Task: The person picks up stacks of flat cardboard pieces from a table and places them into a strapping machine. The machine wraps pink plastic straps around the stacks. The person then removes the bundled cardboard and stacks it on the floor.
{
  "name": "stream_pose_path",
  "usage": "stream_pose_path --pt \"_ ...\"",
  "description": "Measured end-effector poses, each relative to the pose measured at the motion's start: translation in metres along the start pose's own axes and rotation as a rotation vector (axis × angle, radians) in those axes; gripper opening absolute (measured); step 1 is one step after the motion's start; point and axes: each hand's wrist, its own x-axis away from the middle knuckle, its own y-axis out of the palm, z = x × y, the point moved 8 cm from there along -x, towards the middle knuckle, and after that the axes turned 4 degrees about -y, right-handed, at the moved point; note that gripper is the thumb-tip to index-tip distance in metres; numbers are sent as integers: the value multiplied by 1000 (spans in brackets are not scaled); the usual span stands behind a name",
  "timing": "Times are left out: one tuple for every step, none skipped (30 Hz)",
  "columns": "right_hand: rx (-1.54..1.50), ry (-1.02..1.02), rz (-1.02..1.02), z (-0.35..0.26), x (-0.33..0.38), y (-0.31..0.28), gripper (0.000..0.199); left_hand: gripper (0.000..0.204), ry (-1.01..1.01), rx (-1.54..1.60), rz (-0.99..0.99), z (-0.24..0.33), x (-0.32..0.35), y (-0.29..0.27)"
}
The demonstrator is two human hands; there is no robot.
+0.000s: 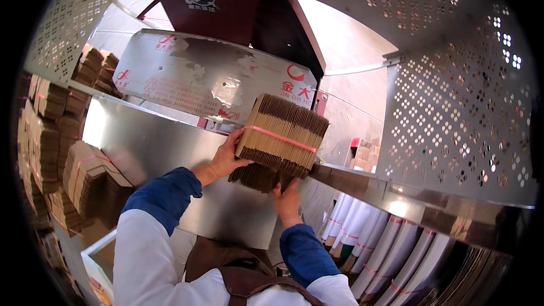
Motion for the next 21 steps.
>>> stream_pose_path --pt "20 15 13 5 2 -1 72 94 10 7 -6 -5 -1 5" --pt "34 22 24 8 3 0 71 94 34 1 -1 -1 -1 4" --pt "28 15 33 11 4 2 71 94 57 -3 6 2 -1 4" --pt "28 5 45 15 2 1 70 94 85 -2 14 7 -2 4" --pt "25 -14 58 15 -1 -2 70 94 70 -3 16 10 -2 6" --pt "60 -38 93 13 -1 -6 68 93 55 -4 21 13 -2 8" --pt "33 -17 62 6 -4 -6 67 93 39 -13 35 13 -1 3" --pt "8 1 29 -2 -5 -8 66 92 60 -7 61 9 3 0" --pt "-17 18 -4 -10 -6 -7 65 92 76 -6 70 7 11 -8" --pt "0 51 -8 -13 -1 -4 62 93 103 -4 65 8 16 -15" --pt "8 94 -19 -19 15 10 60 93 120 -7 54 21 22 -26" --pt "17 137 -30 -24 31 23 58 96 176 -122 41 37 36 -41" --pt "-128 105 -5 -31 49 42 52 94 214 -214 17 54 52 -56" --pt "-276 75 15 -38 70 65 46 92 245 -310 -8 65 70 -67" --pt "-400 70 35 -52 89 84 41 90 278 -408 -33 78 84 -75" --pt "-520 67 61 -67 107 102 36 86 361 -517 -99 93 98 -75" --pt "-629 207 41 -74 128 121 28 82 448 -618 -167 107 110 -70" --pt "-877 271 91 -76 144 149 27 79 544 -711 -243 120 119 -60" --pt "-1059 367 66 -81 154 170 29 75 605 -729 -348 124 125 -48" --pt "-1133 466 39 -89 153 176 28 72 661 -747 -444 129 130 -35" --pt "-1207 577 24 -98 154 181 29 68 717 -762 -543 133 134 -20"
